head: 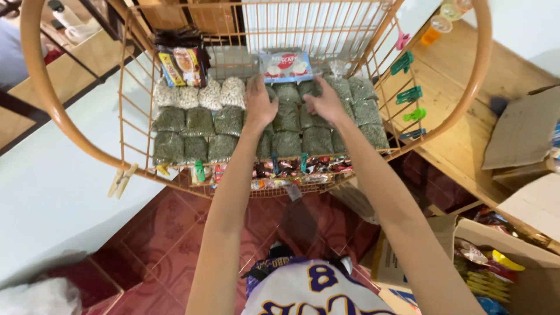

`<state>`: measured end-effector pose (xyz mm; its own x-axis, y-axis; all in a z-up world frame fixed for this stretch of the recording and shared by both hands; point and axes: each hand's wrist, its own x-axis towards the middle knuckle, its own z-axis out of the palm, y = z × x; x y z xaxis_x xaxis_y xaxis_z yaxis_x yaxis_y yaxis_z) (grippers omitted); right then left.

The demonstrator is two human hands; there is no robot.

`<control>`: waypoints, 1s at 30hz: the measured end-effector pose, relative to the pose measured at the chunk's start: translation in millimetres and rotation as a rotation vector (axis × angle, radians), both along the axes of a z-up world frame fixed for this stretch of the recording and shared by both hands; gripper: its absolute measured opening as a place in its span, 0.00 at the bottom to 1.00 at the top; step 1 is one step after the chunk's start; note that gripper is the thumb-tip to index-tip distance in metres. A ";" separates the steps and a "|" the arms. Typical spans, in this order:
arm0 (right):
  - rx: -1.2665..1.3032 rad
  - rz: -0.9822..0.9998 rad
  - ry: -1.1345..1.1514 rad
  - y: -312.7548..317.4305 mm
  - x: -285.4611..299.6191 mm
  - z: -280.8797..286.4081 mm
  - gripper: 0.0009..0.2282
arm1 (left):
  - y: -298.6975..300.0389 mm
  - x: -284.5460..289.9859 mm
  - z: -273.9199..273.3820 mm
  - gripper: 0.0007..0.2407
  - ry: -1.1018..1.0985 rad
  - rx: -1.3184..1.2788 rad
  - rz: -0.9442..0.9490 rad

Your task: Sort and organize various snack bags and boxes into a cardboard box and onto shelves.

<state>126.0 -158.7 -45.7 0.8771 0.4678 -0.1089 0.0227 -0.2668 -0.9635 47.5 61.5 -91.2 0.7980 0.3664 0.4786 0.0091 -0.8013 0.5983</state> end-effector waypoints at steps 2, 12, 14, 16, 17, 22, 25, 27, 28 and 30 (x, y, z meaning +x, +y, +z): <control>-0.055 -0.011 0.004 3.0 -9.3 21.2 0.36 | -3.9 -8.5 8.5 0.36 0.004 -0.009 -0.011; 0.228 -0.099 -0.094 -25.5 -24.8 -5.2 0.24 | -39.8 -55.7 62.3 0.18 -0.194 -0.365 -0.116; 0.232 -0.110 -0.099 -37.0 -41.3 -0.3 0.22 | -50.1 -71.2 73.8 0.16 -0.197 -0.414 -0.136; 0.236 -0.126 -0.113 -52.2 -56.2 7.0 0.20 | -64.6 -82.7 83.0 0.14 -0.206 -0.465 -0.163; 0.221 -0.133 -0.094 -58.3 -62.1 12.6 0.18 | -70.9 -86.0 87.8 0.12 -0.251 -0.424 -0.178; 0.290 -0.204 0.077 -92.6 -71.4 4.4 0.16 | -111.4 -119.9 113.6 0.10 -0.316 -0.319 -0.291; 0.339 -0.237 0.147 -103.6 -66.5 10.7 0.18 | -124.3 -126.0 111.3 0.15 -0.316 -0.302 -0.417; 0.215 -0.158 0.100 -109.8 -69.4 17.1 0.18 | -126.9 -128.3 104.3 0.22 -0.255 -0.379 -0.470; 0.214 -0.160 0.104 -114.0 -68.9 17.0 0.18 | -122.8 -128.6 96.0 0.22 -0.250 -0.381 -0.471; 0.092 -0.111 0.033 -118.9 -68.6 17.3 0.17 | -112.2 -132.0 80.5 0.28 -0.191 -0.421 -0.400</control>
